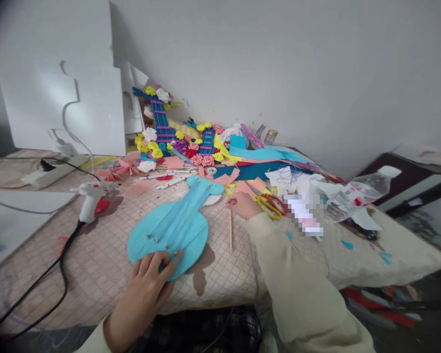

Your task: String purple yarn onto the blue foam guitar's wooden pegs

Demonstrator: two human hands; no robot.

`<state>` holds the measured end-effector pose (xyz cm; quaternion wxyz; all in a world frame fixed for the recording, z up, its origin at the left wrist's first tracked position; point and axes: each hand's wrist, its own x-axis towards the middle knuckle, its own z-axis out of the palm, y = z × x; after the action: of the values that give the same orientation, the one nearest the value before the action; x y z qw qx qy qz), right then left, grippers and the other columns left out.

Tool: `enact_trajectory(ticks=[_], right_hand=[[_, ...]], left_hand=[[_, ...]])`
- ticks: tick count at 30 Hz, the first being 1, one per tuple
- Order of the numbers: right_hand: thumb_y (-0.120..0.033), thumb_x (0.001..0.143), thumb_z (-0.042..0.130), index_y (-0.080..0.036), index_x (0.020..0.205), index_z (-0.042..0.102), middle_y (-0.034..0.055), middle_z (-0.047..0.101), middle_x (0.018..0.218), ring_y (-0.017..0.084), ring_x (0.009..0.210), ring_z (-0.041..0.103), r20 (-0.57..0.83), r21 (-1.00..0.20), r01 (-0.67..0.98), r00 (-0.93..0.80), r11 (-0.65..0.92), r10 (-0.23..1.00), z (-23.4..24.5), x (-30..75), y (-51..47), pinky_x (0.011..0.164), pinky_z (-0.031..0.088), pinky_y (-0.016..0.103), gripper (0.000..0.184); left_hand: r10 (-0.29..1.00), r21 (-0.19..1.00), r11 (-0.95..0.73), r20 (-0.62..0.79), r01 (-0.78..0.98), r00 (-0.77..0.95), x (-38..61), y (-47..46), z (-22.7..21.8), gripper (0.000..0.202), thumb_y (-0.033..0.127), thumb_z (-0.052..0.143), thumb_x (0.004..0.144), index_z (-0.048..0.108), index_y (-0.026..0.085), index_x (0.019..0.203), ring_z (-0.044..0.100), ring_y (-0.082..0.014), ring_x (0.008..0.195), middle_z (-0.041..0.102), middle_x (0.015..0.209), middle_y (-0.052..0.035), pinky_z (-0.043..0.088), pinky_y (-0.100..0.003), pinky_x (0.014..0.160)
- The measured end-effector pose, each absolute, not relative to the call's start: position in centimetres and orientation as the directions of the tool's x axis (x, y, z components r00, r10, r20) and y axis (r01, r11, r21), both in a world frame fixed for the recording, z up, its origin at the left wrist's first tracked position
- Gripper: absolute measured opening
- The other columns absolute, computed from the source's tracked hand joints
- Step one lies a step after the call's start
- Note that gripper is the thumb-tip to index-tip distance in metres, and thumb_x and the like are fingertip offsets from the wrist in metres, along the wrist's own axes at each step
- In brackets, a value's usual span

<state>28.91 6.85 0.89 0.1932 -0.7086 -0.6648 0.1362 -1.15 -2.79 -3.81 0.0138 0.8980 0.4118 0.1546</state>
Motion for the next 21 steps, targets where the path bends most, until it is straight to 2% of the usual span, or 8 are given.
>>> enact_trajectory(ticks=[4,6,10,15,21], right_hand=[[-0.033,0.083,0.056,-0.012,0.079,0.060,0.0010,0.060,0.077,0.012,0.072,0.056,0.060,-0.349,0.936,0.077,-0.051,0.995,1.0,29.5,9.4,0.071,0.047,0.031,0.022],[-0.034,0.085,0.053,-0.012,0.083,0.059,0.0023,0.060,0.083,0.013,0.078,0.057,0.060,-0.321,0.946,0.062,-0.040,0.996,0.9,29.4,10.7,0.074,0.047,0.032,0.023],[-0.033,0.086,0.052,-0.012,0.088,0.059,0.0032,0.061,0.088,0.014,0.081,0.058,0.066,-0.288,0.957,0.037,-0.016,0.997,0.4,29.1,13.1,0.075,0.048,0.033,0.022],[-0.033,0.086,0.052,-0.012,0.092,0.059,0.0040,0.060,0.092,0.014,0.083,0.058,0.087,-0.270,0.963,0.004,0.020,0.996,-0.2,29.1,16.0,0.075,0.049,0.033,0.022],[-0.034,0.086,0.051,-0.012,0.094,0.058,0.0041,0.060,0.092,0.014,0.081,0.058,0.078,-0.245,0.969,0.007,0.013,0.997,-0.4,29.9,18.3,0.073,0.049,0.033,0.024]], left_hand=[[0.723,0.245,-0.690,0.184,0.681,0.666,-1.5,-1.8,-3.0,0.053,0.010,0.050,0.075,0.045,0.025,0.126,0.045,-0.0229,0.092,0.051,0.098,-0.0063,0.041,-0.042,0.080],[0.705,0.296,-0.700,0.136,0.650,0.696,-1.7,-1.4,-2.7,0.055,0.015,0.054,0.073,0.045,0.024,0.126,0.045,-0.0235,0.093,0.050,0.100,-0.0067,0.040,-0.043,0.082],[0.701,0.355,-0.687,0.095,0.634,0.707,-1.6,-1.2,-2.7,0.070,0.026,0.064,0.063,0.041,0.024,0.129,0.042,-0.0262,0.099,0.048,0.107,-0.0078,0.037,-0.047,0.088],[0.737,0.379,-0.644,0.073,0.665,0.672,-1.3,-1.4,-2.9,0.070,0.031,0.065,0.064,0.038,0.035,0.129,0.043,-0.0269,0.099,0.048,0.107,-0.0063,0.036,-0.050,0.086],[0.737,0.404,-0.640,0.081,0.654,0.671,-1.4,-1.3,-3.3,0.071,0.032,0.066,0.065,0.037,0.037,0.130,0.044,-0.0266,0.098,0.049,0.106,-0.0064,0.037,-0.050,0.086]])
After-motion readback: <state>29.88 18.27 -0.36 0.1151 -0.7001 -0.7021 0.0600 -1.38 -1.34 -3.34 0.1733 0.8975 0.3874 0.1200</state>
